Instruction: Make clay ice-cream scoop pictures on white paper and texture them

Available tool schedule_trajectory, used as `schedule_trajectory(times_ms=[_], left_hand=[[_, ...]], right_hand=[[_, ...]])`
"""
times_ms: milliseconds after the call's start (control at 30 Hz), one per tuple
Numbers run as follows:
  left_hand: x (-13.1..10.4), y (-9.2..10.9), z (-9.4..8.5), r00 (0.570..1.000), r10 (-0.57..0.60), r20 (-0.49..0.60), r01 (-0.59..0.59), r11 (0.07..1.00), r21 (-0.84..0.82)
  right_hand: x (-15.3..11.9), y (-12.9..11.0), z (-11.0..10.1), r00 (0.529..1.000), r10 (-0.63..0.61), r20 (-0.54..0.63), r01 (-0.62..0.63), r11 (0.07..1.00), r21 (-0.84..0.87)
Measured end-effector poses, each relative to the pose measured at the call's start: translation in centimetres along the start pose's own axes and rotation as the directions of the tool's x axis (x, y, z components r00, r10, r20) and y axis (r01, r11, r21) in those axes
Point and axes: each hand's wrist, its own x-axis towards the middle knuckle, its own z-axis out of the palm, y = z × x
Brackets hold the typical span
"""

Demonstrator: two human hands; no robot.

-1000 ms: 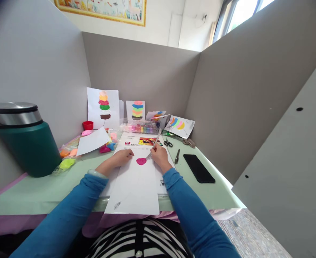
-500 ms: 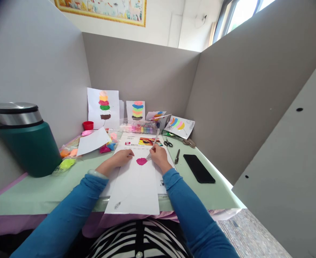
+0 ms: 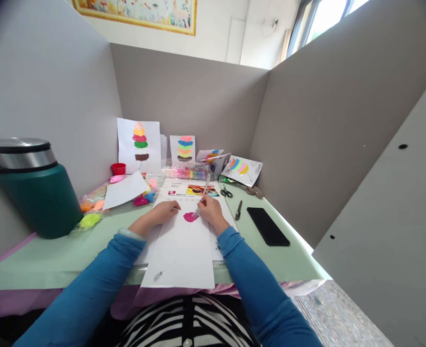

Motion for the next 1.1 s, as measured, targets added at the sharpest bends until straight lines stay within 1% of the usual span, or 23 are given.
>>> schedule_trajectory(times_ms=[100, 200, 267, 333, 433, 500, 633, 700, 767, 833, 900, 967, 1000, 1100], left_hand=[[0.0, -0.1, 0.1, 1.0, 0.001, 0.004, -0.001, 1.0, -0.011], [0.1, -0.1, 0.1, 1.0, -0.006, 0.008, 0.006, 1.0, -0.017], [0.1, -0.1, 0.1, 1.0, -0.004, 0.006, 0.004, 1.0, -0.013], [0.1, 0.0, 0.1, 1.0, 0.0, 0.003, 0.0, 1.0, -0.007], [-0.1, 0.2, -0.1, 1.0, -0.008, 0.002, 0.008, 1.0, -0.001], [-0.2, 0.3, -0.2, 1.0, -0.011, 0.002, 0.011, 1.0, 0.0], [-0.2, 0.2, -0.2, 1.0, -0.003, -0.003, 0.003, 1.0, -0.006], [-0.2, 0.1, -0.1, 1.0, 0.0, 0.002, 0.0, 1.0, -0.006], [-0.2, 0.1, -0.1, 1.0, 0.0, 0.004, 0.0, 1.0, -0.008], [-0.2, 0.2, -0.1, 1.0, -0.002, 0.0, 0.002, 1.0, -0.011], [-0.2, 0.2, -0.1, 1.0, -0.005, -0.002, 0.005, 1.0, -0.012], [-0.3, 0.3, -0.2, 1.0, -0.004, 0.0, 0.004, 1.0, -0.008], [-0.3, 0.3, -0.2, 1.0, -0.003, 0.001, 0.003, 1.0, -0.007], [-0.3, 0.3, -0.2, 1.0, -0.003, 0.003, 0.003, 1.0, -0.013]], right_hand=[[0.2, 0.5, -0.7, 0.998, 0.038, -0.052, -0.041, 0.998, -0.042], [0.2, 0.5, -0.5, 0.996, 0.049, -0.079, -0.048, 0.999, 0.004], [0.0, 0.2, 0.0, 0.997, 0.04, -0.067, -0.034, 0.996, 0.077], [-0.2, -0.2, 0.6, 0.999, 0.003, -0.035, 0.002, 0.991, 0.137], [-0.2, -0.4, 0.9, 0.999, -0.054, 0.006, 0.053, 0.99, 0.129], [0.0, -0.1, 0.7, 0.999, -0.037, 0.007, 0.036, 0.996, 0.076], [0.5, 0.9, -0.3, 0.997, 0.024, -0.068, -0.024, 1.0, -0.002], [0.7, 1.2, -0.7, 0.994, 0.027, -0.102, -0.023, 0.999, 0.034], [0.8, 1.2, -0.9, 0.995, 0.022, -0.097, -0.009, 0.991, 0.135], [0.8, 0.9, -1.1, 0.999, 0.007, -0.039, 0.003, 0.965, 0.264], [0.7, 0.4, -1.3, 0.997, -0.038, 0.07, 0.011, 0.935, 0.355], [0.5, -0.1, -1.5, 0.979, -0.094, 0.181, 0.018, 0.924, 0.382], [0.5, -0.4, -1.6, 0.969, -0.114, 0.219, 0.024, 0.925, 0.378], [0.4, -1.1, -2.0, 0.95, -0.136, 0.281, 0.031, 0.937, 0.348]])
